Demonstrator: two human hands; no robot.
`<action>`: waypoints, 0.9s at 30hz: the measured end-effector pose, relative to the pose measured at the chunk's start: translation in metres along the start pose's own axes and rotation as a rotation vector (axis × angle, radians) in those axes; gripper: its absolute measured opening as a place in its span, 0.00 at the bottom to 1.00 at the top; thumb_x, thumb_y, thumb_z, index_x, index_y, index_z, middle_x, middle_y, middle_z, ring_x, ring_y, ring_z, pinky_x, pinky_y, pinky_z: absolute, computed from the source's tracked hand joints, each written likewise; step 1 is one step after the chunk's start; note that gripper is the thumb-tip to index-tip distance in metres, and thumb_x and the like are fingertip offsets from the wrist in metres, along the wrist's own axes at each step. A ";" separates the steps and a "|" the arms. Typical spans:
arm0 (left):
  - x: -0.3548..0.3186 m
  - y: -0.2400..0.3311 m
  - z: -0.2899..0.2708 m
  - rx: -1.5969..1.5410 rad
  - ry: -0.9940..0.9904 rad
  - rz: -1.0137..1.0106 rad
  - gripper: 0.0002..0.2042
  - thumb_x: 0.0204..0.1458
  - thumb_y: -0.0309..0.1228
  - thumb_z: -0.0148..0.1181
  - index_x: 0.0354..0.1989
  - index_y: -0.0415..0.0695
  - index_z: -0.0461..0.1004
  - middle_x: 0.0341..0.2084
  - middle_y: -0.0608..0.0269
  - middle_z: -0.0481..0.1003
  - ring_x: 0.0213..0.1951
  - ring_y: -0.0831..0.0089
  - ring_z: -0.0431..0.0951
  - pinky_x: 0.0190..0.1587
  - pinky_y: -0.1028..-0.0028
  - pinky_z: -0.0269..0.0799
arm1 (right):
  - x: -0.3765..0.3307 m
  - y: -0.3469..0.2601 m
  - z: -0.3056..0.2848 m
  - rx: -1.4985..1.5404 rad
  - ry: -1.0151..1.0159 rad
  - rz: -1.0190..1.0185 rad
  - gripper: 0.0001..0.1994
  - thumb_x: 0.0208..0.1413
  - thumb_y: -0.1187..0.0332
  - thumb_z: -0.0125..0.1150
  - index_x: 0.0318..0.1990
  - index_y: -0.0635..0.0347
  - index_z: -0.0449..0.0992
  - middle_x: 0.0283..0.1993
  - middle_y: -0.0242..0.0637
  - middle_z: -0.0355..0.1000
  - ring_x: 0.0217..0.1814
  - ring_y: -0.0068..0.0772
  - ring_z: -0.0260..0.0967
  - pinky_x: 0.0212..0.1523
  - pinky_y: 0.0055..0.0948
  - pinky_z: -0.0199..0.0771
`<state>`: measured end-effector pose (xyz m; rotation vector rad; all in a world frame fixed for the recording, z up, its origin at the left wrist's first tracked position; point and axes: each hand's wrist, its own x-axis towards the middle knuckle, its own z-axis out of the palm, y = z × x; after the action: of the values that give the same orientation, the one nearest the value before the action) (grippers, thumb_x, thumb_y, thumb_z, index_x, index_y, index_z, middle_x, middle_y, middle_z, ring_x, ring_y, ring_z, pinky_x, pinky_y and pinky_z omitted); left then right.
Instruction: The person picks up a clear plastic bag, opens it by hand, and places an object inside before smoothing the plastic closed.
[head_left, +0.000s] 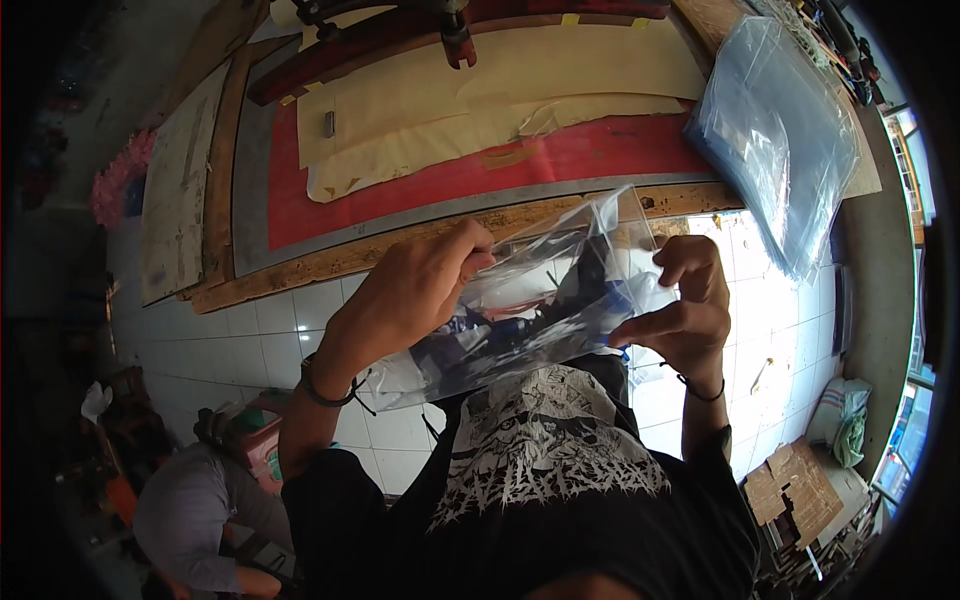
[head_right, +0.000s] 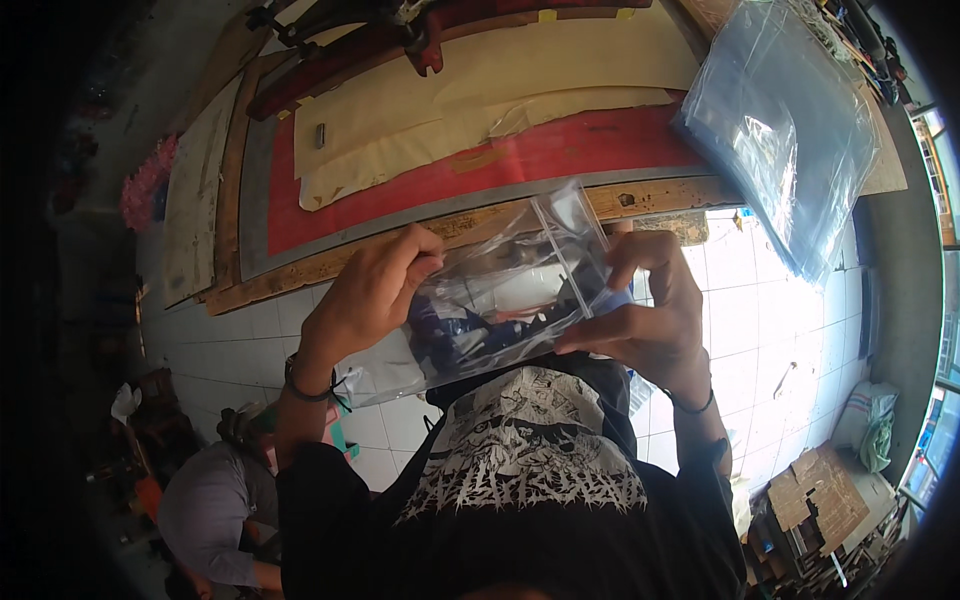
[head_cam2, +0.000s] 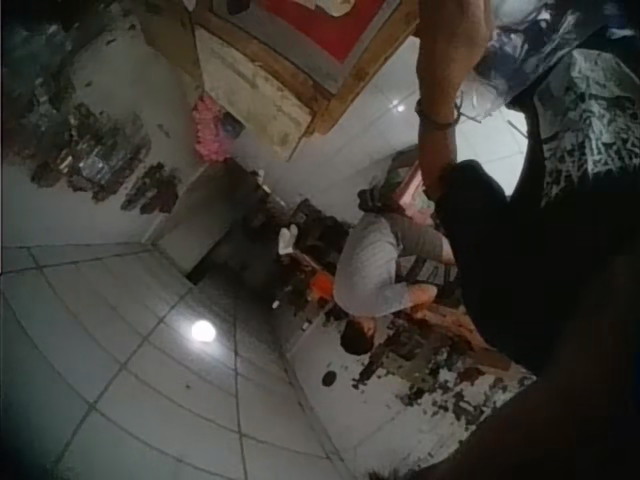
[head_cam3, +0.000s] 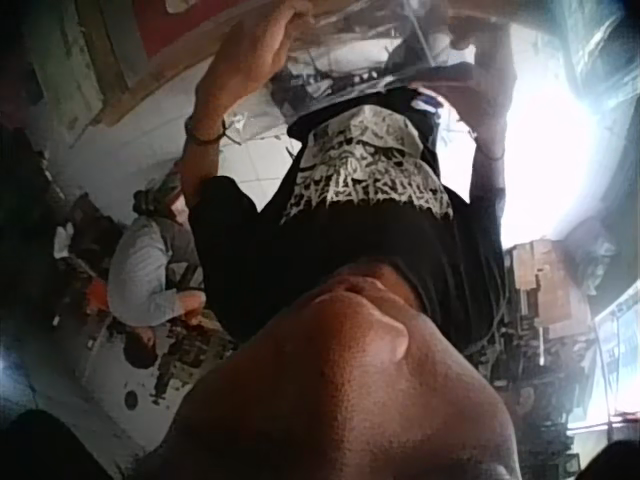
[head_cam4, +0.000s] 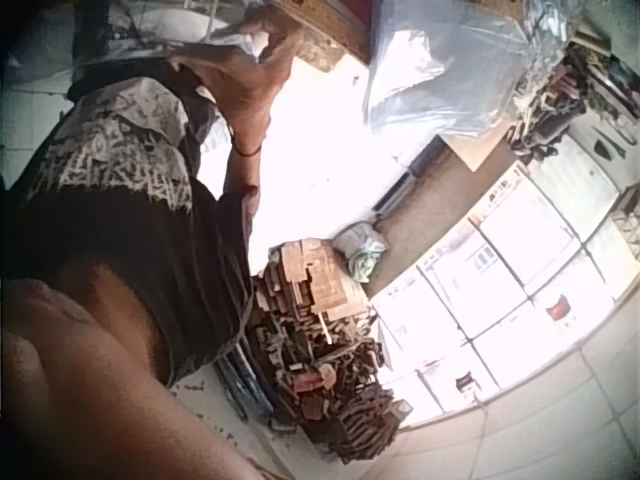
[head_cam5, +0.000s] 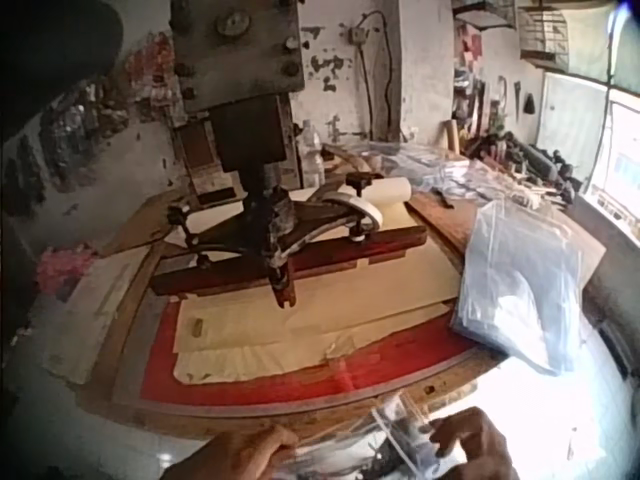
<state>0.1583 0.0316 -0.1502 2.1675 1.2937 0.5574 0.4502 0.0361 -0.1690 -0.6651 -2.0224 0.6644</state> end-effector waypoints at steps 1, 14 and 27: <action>-0.002 -0.001 -0.001 0.006 -0.020 -0.073 0.07 0.56 0.27 0.59 0.38 0.39 0.67 0.28 0.54 0.78 0.29 0.57 0.80 0.29 0.64 0.71 | 0.002 -0.002 0.008 0.098 0.110 0.092 0.17 0.26 0.60 0.80 0.30 0.45 0.83 0.41 0.32 0.59 0.47 0.35 0.67 0.49 0.43 0.70; -0.010 -0.010 -0.016 -0.036 -0.011 -0.036 0.07 0.58 0.29 0.58 0.40 0.39 0.71 0.29 0.55 0.77 0.29 0.58 0.79 0.30 0.65 0.70 | -0.005 0.017 0.019 0.043 -0.165 0.246 0.17 0.40 0.72 0.75 0.40 0.56 0.75 0.35 0.31 0.79 0.33 0.33 0.78 0.35 0.30 0.80; -0.005 0.004 0.029 -0.124 0.224 0.154 0.04 0.56 0.26 0.59 0.37 0.39 0.72 0.27 0.58 0.76 0.24 0.71 0.74 0.27 0.73 0.69 | 0.031 -0.010 0.016 0.066 -0.139 -0.078 0.14 0.27 0.54 0.78 0.25 0.40 0.83 0.22 0.16 0.58 0.35 0.25 0.60 0.36 0.30 0.57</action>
<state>0.1761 0.0184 -0.1704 2.1596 1.1745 0.9403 0.4195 0.0468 -0.1520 -0.5106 -2.1326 0.7448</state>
